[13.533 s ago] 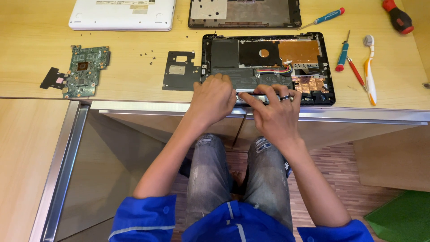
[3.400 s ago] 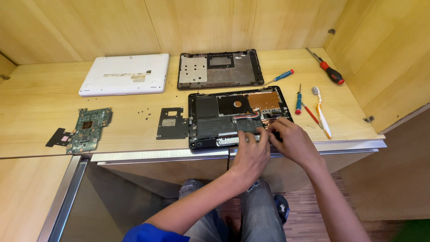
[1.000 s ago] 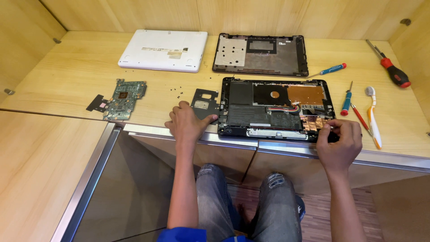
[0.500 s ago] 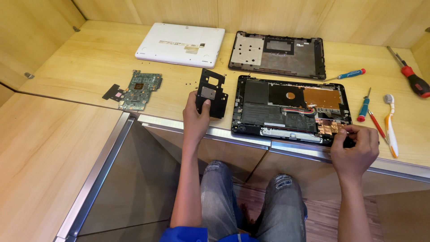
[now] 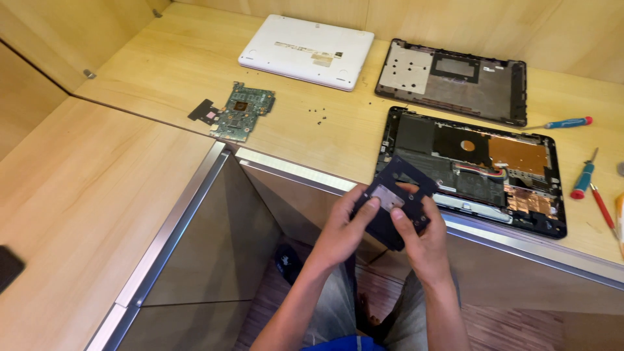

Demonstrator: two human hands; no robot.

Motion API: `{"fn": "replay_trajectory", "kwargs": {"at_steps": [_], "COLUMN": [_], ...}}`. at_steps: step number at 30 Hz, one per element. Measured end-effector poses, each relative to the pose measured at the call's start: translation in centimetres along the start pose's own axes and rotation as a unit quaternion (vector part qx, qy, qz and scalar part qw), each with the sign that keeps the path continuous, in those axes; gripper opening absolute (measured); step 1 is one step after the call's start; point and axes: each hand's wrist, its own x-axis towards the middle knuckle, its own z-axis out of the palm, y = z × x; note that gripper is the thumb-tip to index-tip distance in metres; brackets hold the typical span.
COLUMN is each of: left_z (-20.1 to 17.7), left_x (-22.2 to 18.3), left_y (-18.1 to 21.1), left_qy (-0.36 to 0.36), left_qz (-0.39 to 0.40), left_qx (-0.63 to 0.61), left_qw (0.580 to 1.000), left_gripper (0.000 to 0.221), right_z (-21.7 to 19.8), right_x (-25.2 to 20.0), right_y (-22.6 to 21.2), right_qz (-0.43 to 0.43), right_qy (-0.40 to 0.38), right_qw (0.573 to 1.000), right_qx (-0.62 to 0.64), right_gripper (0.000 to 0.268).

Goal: Cleaning internal laptop components with a brush and reassembling the motherboard and internal brackets.

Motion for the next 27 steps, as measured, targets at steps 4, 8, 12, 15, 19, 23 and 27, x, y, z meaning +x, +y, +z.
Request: {"fn": "replay_trajectory", "kwargs": {"at_steps": [4,8,12,15,19,23,27], "left_z": [-4.7,-13.3,-24.2,-33.7,-35.6,-36.4,-38.4], "left_x": [-0.6,3.0,9.5,14.4,15.9,17.3,18.6], "left_y": [1.6,3.0,3.0,-2.2,-3.2,-2.3,-1.5], "left_qy": [-0.035,0.064,0.242,0.212,0.161,0.152,0.167], "left_qz": [0.022,0.051,0.075,-0.077,-0.098,-0.192,-0.293], "left_qx": [0.126,0.324,0.505,0.625,0.738,0.689,0.615], "left_qw": [0.991,0.942,0.825,0.748,0.648,0.682,0.713], "left_gripper": [0.016,0.018,0.015,0.042,0.071,0.057,0.043], "right_z": [0.9,-1.9,-5.1,-5.1,-5.7,-6.0,-5.7], "right_x": [1.3,3.8,6.6,6.8,7.3,7.6,7.4], "right_y": [-1.3,0.8,3.4,3.8,4.9,4.2,3.3], "right_qz": [0.024,0.027,0.011,-0.017,-0.016,0.059,0.069], "right_qy": [-0.02,0.064,0.173,0.187,0.18,0.138,0.117], "right_qw": [0.999,0.998,0.985,0.981,0.983,0.985,0.988], "right_qx": [0.013,-0.005,0.013,0.052,-0.045,0.085,0.079], "right_gripper": [0.013,0.019,0.017,0.026,0.014,0.029,0.034]}}
